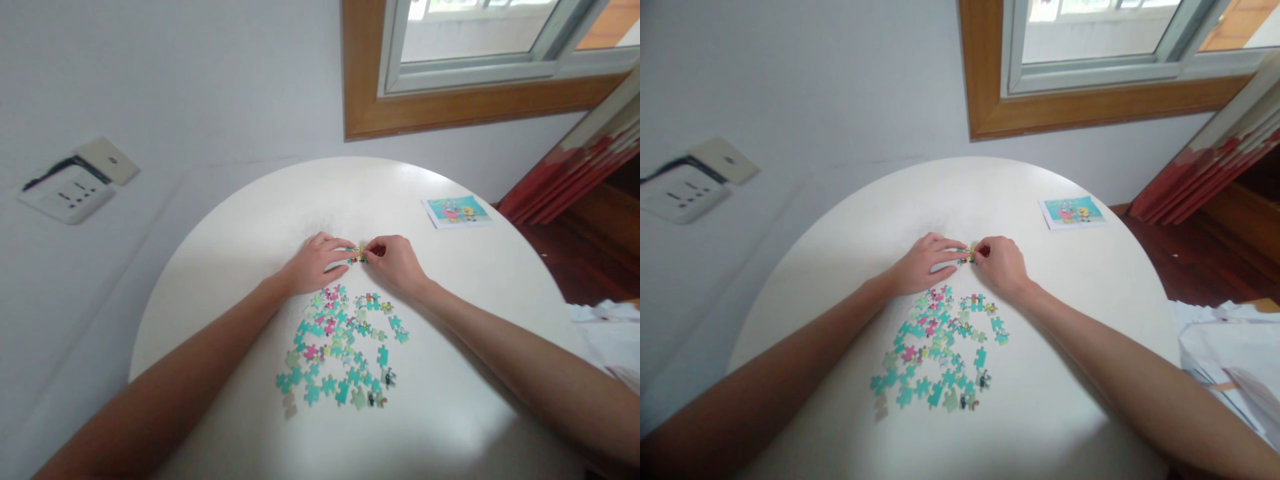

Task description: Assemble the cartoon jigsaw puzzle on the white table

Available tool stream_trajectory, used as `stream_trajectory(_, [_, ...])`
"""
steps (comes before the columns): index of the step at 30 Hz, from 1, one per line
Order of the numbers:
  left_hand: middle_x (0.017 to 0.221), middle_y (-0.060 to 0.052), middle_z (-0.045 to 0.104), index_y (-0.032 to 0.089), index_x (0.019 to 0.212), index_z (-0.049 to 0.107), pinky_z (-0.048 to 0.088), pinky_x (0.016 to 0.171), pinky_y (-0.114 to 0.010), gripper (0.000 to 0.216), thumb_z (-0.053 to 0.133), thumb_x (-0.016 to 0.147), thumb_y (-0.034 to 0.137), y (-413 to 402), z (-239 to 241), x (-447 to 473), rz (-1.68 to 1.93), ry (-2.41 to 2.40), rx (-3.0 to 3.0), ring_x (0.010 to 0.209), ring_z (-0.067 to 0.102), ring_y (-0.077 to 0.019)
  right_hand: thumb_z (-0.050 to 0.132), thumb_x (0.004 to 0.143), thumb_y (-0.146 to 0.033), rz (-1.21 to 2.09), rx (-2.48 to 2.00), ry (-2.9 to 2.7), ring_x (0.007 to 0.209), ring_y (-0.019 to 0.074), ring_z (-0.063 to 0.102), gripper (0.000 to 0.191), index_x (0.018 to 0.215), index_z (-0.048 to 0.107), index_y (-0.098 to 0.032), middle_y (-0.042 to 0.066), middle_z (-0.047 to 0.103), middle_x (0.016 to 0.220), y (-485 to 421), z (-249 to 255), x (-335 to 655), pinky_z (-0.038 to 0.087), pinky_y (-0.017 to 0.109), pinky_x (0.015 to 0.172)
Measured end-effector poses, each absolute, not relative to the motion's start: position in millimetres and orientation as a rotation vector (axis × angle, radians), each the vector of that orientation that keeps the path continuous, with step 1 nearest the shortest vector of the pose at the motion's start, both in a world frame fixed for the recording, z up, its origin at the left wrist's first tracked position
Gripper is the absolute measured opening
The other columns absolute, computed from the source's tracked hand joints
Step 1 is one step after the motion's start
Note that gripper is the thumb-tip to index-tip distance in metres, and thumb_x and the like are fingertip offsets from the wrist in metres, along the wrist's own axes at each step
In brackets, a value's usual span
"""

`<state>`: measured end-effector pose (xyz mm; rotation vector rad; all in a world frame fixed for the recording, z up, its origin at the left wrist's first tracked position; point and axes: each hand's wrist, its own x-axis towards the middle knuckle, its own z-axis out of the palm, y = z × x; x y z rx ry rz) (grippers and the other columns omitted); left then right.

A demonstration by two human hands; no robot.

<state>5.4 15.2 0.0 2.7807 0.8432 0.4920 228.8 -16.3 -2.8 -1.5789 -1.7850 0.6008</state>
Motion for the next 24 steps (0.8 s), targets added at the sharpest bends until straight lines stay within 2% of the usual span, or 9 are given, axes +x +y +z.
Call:
stream_trajectory(8, [0.138,0.000,0.062,0.037,0.136,0.060,0.038,0.104,-0.044,0.039,0.055,0.098,0.033,15,-1,5,0.505,0.841,2.780,0.119,0.050,-0.0244,0.061,0.084,-0.024,0.537,-1.555,-1.788,0.062,0.0150,0.058,0.015,0.079,0.074,-0.018,0.005,0.072,0.073,-9,-4,241,0.041,0.030,0.063])
stream_trajectory(13, [0.138,-0.001,0.062,0.036,0.137,0.060,0.038,0.105,-0.045,0.039,0.054,0.098,0.034,15,-1,4,0.497,0.840,2.786,0.119,0.050,-0.0248,0.059,0.083,-0.018,0.508,-1.353,-1.906,0.066,0.0136,0.054,0.018,0.086,0.076,-0.018,0.004,0.067,0.083,-8,-1,250,0.042,0.029,0.067])
stream_trajectory(17, [0.138,0.000,0.062,0.036,0.136,0.060,0.037,0.106,-0.045,0.038,0.055,0.098,0.035,15,-1,5,0.496,0.846,2.793,0.120,0.050,-0.0256,0.054,0.079,-0.009,0.575,-1.294,-2.039,0.069,0.0126,0.054,0.026,0.084,0.077,-0.019,0.004,0.064,0.090,-13,1,244,0.041,0.028,0.067])
stream_trajectory(24, [0.142,-0.004,0.057,0.033,0.141,0.054,0.037,0.108,-0.047,0.044,0.056,0.097,0.032,13,2,5,0.497,0.850,2.773,0.125,0.050,-0.0262,0.050,0.075,-0.006,0.478,-1.344,-1.828,0.071,0.0156,0.056,0.027,0.081,0.074,-0.016,0.005,0.064,0.082,-3,-7,248,0.043,0.030,0.071])
